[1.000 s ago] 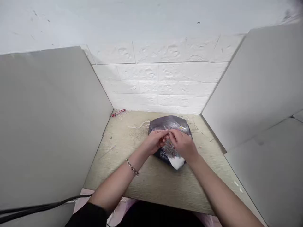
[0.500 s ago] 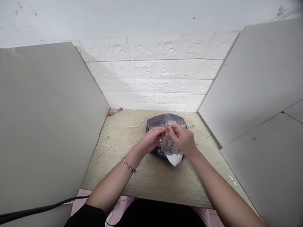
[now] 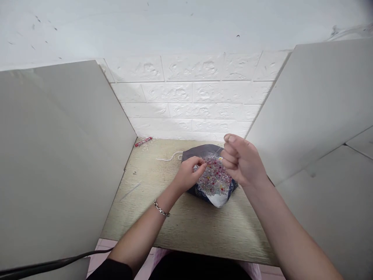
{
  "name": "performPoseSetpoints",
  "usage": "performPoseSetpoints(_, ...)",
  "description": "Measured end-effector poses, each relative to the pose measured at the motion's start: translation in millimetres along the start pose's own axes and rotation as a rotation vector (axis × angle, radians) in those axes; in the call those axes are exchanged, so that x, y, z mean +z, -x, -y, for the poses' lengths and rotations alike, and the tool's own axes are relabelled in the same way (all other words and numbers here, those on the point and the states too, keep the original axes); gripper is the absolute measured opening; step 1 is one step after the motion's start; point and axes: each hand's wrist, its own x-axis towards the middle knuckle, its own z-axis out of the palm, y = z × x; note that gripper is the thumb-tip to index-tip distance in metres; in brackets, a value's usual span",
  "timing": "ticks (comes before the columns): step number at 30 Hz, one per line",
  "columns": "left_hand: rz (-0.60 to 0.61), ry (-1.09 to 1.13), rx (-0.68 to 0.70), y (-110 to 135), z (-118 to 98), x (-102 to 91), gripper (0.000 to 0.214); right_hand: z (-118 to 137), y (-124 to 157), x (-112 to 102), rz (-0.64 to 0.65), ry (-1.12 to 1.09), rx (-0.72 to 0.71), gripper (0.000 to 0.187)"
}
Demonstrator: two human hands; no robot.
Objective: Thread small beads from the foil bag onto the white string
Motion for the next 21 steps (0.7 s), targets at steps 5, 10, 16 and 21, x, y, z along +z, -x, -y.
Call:
performPoseSetpoints(5, -0.053, -0.187, 0.130, 3, 5, 5.0, 0.017, 29, -4, 8, 0.089, -0.274, 0.104, 0.012)
performPoseSetpoints(10, -0.026, -0.225, 0.156, 5, 7, 8.6, 0.027, 45, -12, 17, 0.114, -0.284, 0.056, 0.011)
performPoseSetpoints(16, -0.068, -0.174, 0.141, 5, 4, 10.6, 0.027, 29, -27, 20, 0.096, -0.171, 0.218, 0.016)
performPoseSetpoints(21, -0.117, -0.073, 0.055, 5, -3, 5.1, 0.020, 26, -30, 21, 0.076, -0.128, 0.187, 0.015)
